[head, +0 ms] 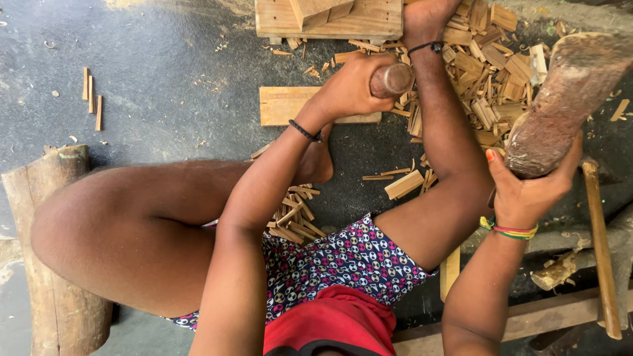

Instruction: The person sits on the floor and uses a wooden mallet and a chisel to carve small rectangular pieces of wood. They repeatedly strike the chisel to shape the wood, occasionally adjusting the pieces and clearing away wood shavings.

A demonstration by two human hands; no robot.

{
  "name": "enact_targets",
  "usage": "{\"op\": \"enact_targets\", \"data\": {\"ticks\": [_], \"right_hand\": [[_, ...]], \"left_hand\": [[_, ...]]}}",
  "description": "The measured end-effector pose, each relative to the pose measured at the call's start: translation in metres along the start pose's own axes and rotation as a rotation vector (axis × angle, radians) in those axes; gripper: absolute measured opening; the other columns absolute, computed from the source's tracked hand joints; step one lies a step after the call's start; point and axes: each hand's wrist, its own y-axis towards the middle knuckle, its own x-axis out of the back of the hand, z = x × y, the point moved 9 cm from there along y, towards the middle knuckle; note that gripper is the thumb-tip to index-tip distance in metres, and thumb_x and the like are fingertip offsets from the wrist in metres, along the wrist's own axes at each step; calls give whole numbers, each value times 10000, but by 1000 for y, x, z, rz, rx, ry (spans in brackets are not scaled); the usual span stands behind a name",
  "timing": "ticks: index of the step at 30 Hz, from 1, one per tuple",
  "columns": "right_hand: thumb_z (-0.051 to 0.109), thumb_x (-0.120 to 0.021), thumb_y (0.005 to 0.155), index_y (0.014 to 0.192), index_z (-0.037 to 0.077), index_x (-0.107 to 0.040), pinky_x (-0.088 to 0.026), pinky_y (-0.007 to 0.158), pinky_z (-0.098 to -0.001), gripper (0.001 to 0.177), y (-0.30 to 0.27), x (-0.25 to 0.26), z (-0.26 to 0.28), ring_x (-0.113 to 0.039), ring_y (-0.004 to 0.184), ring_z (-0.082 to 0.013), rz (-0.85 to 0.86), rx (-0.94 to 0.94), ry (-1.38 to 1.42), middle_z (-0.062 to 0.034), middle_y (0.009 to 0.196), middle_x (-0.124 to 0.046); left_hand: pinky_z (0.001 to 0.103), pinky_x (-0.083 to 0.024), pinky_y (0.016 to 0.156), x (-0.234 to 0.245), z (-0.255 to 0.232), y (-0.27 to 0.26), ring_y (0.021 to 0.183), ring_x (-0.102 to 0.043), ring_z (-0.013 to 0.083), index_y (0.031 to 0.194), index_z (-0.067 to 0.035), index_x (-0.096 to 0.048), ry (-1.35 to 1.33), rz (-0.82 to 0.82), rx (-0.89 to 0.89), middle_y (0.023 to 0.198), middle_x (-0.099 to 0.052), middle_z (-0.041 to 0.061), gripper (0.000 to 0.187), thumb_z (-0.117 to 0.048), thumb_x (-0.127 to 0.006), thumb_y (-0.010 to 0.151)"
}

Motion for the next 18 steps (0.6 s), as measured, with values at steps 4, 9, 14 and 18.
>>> {"op": "enact_targets", "data": {"ticks": [4, 9, 14, 18], "right_hand": [[186, -971, 866, 1573, -95, -395, -394, 1261, -409, 954, 4, 6, 10, -530, 1436, -309, -9, 60, -96, -225, 1544, -537], [125, -986, 873, 1596, -80, -376, -384, 1240, -401, 968, 11, 6, 23, -526, 1401, -290, -27, 82, -54, -212, 1535, -543], [135, -974, 843, 1650, -52, -302, -522, 1020, -366, 1067, 20, 5, 29, -592, 1160, -224, -80, -11, 254, -149, 1394, -558], [40, -939, 950, 1647, -14, -223, -584, 945, -363, 1000, 22, 6, 28, -615, 1026, -213, -106, 28, 409, -137, 1341, -549]], "left_hand": [[374, -583, 685, -6, -9, 0, 748, -749, 285, 947, -31, -663, 3, 39, -53, 817, -724, 149, 290, -171, -820, 746], [349, -618, 705, -1, 3, -1, 736, -765, 218, 952, -46, -683, -42, 22, -14, 831, -745, 121, 275, -200, -826, 775], [339, -599, 757, 20, 9, -9, 793, -749, 200, 1001, -35, -685, -112, -44, -26, 877, -756, 110, 299, -213, -840, 817], [332, -568, 751, 15, 17, -11, 749, -667, 212, 965, -29, -659, -101, 37, 32, 848, -718, 103, 293, -199, -842, 813]]}}
